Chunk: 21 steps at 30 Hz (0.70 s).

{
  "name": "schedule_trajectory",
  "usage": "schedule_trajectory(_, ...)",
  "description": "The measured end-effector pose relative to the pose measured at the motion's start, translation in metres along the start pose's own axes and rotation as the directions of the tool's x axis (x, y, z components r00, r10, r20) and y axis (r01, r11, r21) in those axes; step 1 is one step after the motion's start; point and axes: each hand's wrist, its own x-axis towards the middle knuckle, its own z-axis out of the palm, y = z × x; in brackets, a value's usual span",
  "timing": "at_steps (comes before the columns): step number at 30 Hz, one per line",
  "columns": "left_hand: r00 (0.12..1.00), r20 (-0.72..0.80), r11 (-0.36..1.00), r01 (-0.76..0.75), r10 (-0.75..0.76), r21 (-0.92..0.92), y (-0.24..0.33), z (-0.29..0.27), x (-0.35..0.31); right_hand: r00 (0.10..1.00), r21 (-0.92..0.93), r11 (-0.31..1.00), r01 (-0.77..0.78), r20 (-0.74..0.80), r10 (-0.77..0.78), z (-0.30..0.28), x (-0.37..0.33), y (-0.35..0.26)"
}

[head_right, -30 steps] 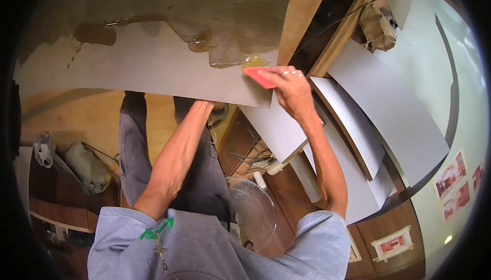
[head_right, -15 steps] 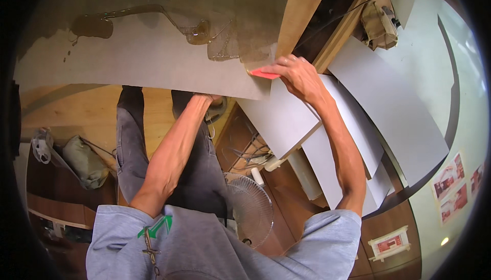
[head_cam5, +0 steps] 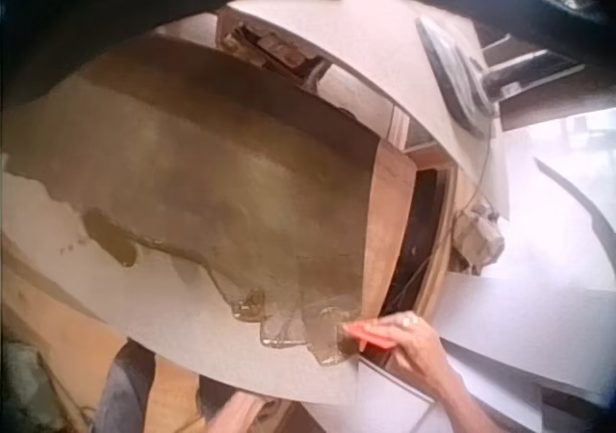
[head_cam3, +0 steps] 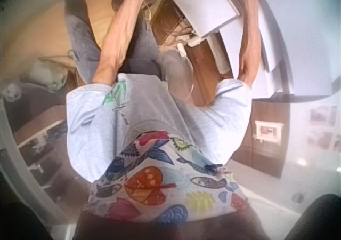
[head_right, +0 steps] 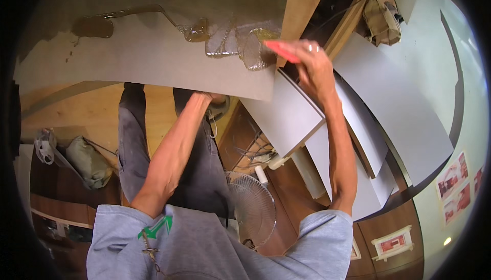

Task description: The person applies adhesive from a can onto a curved wooden panel and spreads it evenly using a small red spreader.

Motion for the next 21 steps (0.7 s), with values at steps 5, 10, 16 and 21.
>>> schedule_trajectory(5, 1.000, 0.018, 0.981, -0.012, 0.016, -0.193, -0.001, 0.022, 0.014, 0.991, -0.199, 0.980, -0.007, 0.127, 0.033, 0.013, 0.079, 0.029)
schedule_trajectory(10, 0.977, 0.142, 0.986, -0.166, 0.162, 0.014, 0.012, 0.036, 0.008, 0.971, -0.088, 0.995, -0.039, 0.232, 0.059, 0.024, 0.040, 0.023)
schedule_trajectory(16, 0.998, 0.056, 0.924, 0.014, 0.008, -0.382, -0.001, 0.017, -0.002, 0.929, -0.016, 0.996, -0.093, 0.359, 0.092, 0.015, -0.008, -0.048)
schedule_trajectory(21, 0.982, 0.091, 0.681, 0.180, -0.165, -0.710, 0.005, 0.022, -0.008, 0.971, 0.336, 0.914, -0.227, 0.005, 0.239, 0.000, -0.038, -0.057)
